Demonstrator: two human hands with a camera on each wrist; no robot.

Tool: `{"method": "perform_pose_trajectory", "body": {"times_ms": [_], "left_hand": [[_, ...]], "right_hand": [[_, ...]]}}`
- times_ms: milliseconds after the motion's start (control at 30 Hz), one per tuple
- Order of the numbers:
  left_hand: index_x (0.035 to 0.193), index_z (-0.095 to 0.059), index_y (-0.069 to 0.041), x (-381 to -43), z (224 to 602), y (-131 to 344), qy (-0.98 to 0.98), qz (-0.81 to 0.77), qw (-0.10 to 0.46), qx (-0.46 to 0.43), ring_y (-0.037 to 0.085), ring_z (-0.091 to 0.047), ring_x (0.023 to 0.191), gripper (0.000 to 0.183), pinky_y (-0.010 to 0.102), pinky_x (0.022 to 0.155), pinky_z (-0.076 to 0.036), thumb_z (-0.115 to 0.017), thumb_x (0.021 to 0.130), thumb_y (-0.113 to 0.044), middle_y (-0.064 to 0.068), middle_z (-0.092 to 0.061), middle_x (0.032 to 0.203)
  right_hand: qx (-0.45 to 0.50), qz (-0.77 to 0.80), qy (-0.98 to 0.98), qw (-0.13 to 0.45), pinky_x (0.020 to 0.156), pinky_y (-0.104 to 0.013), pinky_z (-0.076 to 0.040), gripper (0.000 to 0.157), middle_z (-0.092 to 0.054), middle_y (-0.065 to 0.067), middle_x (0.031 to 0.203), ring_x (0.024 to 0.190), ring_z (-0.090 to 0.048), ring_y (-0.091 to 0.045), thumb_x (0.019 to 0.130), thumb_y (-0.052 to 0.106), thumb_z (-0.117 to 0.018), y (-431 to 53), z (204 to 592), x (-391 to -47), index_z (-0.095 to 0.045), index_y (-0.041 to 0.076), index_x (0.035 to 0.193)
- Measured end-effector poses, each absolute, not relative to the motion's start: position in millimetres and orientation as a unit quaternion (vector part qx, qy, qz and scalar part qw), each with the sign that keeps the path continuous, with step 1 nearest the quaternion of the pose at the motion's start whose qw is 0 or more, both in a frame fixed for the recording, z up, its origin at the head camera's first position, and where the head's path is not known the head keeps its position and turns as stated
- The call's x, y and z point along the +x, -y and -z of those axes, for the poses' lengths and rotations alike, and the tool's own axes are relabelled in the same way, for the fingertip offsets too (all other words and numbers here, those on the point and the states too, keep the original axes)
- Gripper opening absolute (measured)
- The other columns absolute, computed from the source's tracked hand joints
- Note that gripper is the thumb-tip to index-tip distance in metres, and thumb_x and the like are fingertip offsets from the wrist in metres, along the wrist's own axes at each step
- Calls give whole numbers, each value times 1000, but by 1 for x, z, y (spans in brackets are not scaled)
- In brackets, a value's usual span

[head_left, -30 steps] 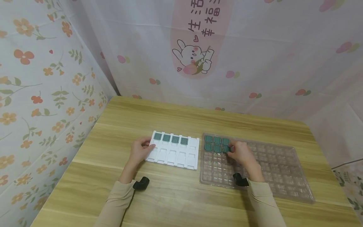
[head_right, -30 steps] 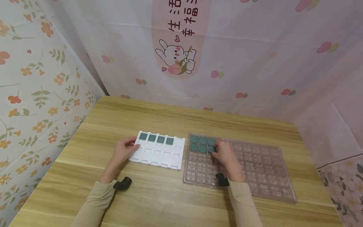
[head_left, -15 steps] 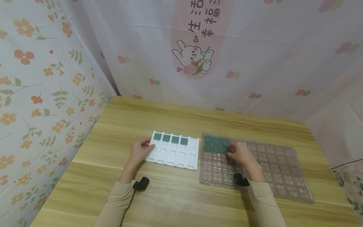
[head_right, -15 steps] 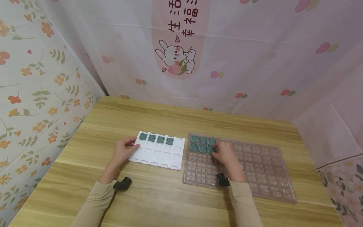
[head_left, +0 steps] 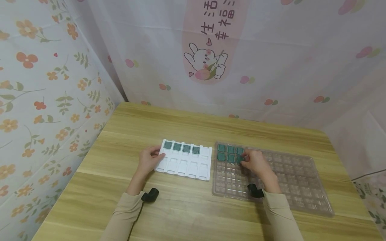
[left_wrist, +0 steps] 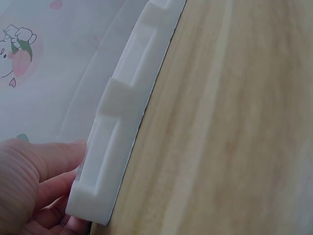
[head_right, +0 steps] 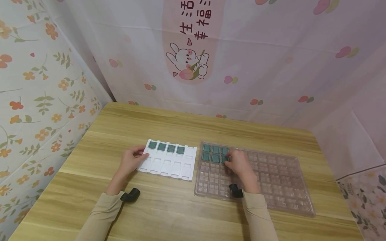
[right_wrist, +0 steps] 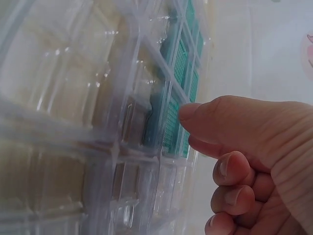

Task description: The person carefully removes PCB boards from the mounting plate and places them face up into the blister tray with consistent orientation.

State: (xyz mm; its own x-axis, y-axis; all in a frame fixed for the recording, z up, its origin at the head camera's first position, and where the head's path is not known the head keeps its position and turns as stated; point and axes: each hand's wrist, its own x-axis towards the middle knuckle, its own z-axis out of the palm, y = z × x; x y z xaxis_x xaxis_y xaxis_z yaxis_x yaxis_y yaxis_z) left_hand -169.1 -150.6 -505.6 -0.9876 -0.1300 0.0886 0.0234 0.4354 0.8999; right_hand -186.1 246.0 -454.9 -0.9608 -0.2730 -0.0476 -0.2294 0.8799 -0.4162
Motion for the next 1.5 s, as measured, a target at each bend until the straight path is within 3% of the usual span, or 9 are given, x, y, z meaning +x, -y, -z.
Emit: {"method": "perform_pose_trajectory", "body": {"times_ms": [167, 400, 467, 667, 800, 1167, 1500], "left_hand": [[109, -64, 9, -169, 505, 151, 841, 535, 69, 34, 28, -60, 82, 33, 18, 66, -48, -72, 78, 2, 21, -64, 93], [104, -65, 10, -167, 507, 151, 842, 531, 96, 17, 25, -59, 77, 30, 26, 66, -52, -72, 76, 1, 19, -64, 87], [105, -65, 9, -168, 507, 151, 846, 524, 90, 23, 25, -59, 78, 31, 24, 65, -51, -72, 77, 0, 19, -64, 88], [110, -65, 8, -169, 505, 151, 849, 524, 59, 42, 27, -59, 84, 33, 19, 68, -48, -71, 79, -2, 20, -64, 94], [111, -64, 6, -168, 503, 150, 849, 523, 51, 48, 26, -59, 84, 33, 25, 70, -50, -71, 80, -3, 19, -64, 95], [112, -64, 8, -168, 503, 151, 847, 527, 52, 46, 27, -59, 84, 34, 22, 69, -50, -71, 80, -2, 20, -63, 95], [111, -64, 8, -168, 503, 150, 847, 528, 55, 40, 27, -59, 85, 33, 27, 71, -51, -71, 80, -1, 20, -63, 96]], "right_hand": [[-141, 192, -970, 40, 53, -31, -38, 21, -47, -1, 59, 53, -39, -13, 78, 4, -71, -243, 454, -187, -66, -9, 95], [-149, 192, -969, 36, 46, -26, -32, 24, -45, 0, 55, 48, -37, -11, 79, 6, -72, -236, 454, -189, -66, -9, 97], [-150, 194, -969, 36, 45, -26, -31, 25, -45, 0, 55, 47, -37, -11, 79, 6, -71, -233, 453, -190, -66, -9, 98], [-153, 206, -966, 31, 46, -27, -32, 25, -46, -1, 56, 47, -37, -11, 80, 7, -71, -223, 450, -194, -66, -8, 99], [-162, 216, -962, 35, 47, -27, -33, 25, -47, -1, 57, 48, -38, -11, 81, 7, -70, -217, 449, -196, -65, -9, 100], [-175, 232, -957, 19, 46, -26, -31, 26, -44, 1, 54, 45, -32, -10, 80, 8, -71, -198, 446, -198, -67, -7, 100], [-215, 302, -929, 14, 51, -26, -34, 25, -43, 2, 57, 49, -35, -10, 81, 5, -71, -184, 451, -200, -67, -7, 102]]}}
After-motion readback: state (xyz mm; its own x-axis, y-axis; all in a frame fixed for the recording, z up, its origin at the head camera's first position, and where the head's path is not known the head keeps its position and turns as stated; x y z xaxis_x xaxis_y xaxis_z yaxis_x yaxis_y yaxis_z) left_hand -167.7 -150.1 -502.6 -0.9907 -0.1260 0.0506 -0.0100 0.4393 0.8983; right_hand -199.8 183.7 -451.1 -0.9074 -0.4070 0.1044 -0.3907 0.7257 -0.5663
